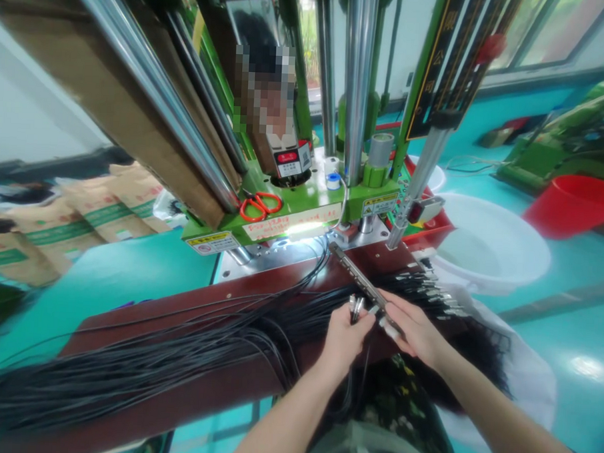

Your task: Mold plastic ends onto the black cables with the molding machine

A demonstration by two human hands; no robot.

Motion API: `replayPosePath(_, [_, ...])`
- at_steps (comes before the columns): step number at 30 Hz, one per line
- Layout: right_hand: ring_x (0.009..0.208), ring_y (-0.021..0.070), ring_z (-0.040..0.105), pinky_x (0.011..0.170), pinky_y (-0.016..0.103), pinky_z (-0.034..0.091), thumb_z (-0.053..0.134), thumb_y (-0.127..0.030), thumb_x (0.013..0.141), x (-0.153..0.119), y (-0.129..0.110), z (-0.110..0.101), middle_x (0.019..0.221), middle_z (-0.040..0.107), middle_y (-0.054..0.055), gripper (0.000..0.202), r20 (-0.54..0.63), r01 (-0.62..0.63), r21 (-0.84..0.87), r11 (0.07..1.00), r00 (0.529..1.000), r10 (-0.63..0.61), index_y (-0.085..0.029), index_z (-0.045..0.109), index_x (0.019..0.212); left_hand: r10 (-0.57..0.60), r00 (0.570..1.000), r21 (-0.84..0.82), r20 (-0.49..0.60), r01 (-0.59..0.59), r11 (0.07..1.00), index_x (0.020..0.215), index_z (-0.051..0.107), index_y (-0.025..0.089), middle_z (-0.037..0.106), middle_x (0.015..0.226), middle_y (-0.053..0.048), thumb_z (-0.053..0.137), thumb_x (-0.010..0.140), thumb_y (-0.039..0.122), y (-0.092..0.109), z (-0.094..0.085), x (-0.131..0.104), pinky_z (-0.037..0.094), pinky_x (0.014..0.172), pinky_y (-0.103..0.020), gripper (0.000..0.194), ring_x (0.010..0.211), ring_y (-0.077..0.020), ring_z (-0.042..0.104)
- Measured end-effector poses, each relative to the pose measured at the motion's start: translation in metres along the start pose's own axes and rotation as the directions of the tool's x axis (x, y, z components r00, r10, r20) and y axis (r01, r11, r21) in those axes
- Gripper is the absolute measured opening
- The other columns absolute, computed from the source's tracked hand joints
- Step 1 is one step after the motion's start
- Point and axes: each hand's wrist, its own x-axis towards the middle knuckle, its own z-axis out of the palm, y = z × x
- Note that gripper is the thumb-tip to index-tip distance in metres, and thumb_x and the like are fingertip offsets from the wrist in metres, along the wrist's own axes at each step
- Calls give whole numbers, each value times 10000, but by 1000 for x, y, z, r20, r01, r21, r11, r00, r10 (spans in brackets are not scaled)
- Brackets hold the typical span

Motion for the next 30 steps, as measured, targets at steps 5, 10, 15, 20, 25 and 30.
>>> replayPosePath(5, [310, 48, 276, 277, 158, 171, 474, -482, 817, 0, -2, -2, 480, 464, -42, 560, 24, -5, -36, 999, 1000, 6, -164, 425, 1275, 22, 999, 23, 30, -23, 999, 614, 416, 182, 312, 386, 110, 676, 591, 447, 1, -1, 2, 170, 288, -152, 373, 309, -22, 246])
replayPosePath(10, [412, 89, 374, 359, 205, 299, 504, -458, 813, -1, -1, 0, 543, 487, -23, 514, 24, 60, -67, 996, 998, -59, -195, 466, 1253, 65, 998, 10, 12, -65, 998, 624, 407, 185, 329, 398, 106, 659, 613, 455, -6, -2, 3, 178, 299, -157, 370, 313, -22, 248])
replayPosePath(15, [431, 88, 374, 384, 212, 324, 525, -449, 803, -3, -3, 5, 560, 498, -19, 511, 10, 81, -64, 995, 997, -81, -195, 481, 1245, 204, 979, 94, -14, -202, 975, 661, 456, 161, 411, 461, 70, 589, 698, 455, -8, -5, 2, 279, 359, -167, 325, 369, -36, 352])
replayPosePath(20, [336, 52, 276, 287, 160, 152, 556, -490, 755, -4, -8, 4, 464, 423, -56, 631, -74, -37, 57, 998, 996, 41, -147, 438, 1271, 259, 954, -82, -149, -273, 958, 749, 380, 203, 310, 480, 104, 460, 793, 471, 9, -7, -1, 242, 346, -148, 283, 362, -30, 281])
replayPosePath(25, [328, 43, 286, 281, 147, 168, 576, -497, 735, -2, -7, 1, 476, 451, -47, 654, -34, -51, 66, 997, 998, 53, -156, 440, 1276, 93, 995, -77, -20, -94, 993, 726, 326, 224, 294, 456, 118, 487, 773, 453, 8, -3, 0, 184, 294, -136, 284, 325, -31, 221])
replayPosePath(30, [335, 44, 305, 279, 155, 183, 596, -504, 708, -3, -12, 2, 491, 480, -27, 672, 11, -54, 36, 998, 998, 54, -122, 476, 1248, 8, 999, -62, 49, -5, 998, 669, 381, 197, 310, 396, 112, 589, 692, 433, 5, -5, 3, 146, 289, -132, 315, 308, -20, 215])
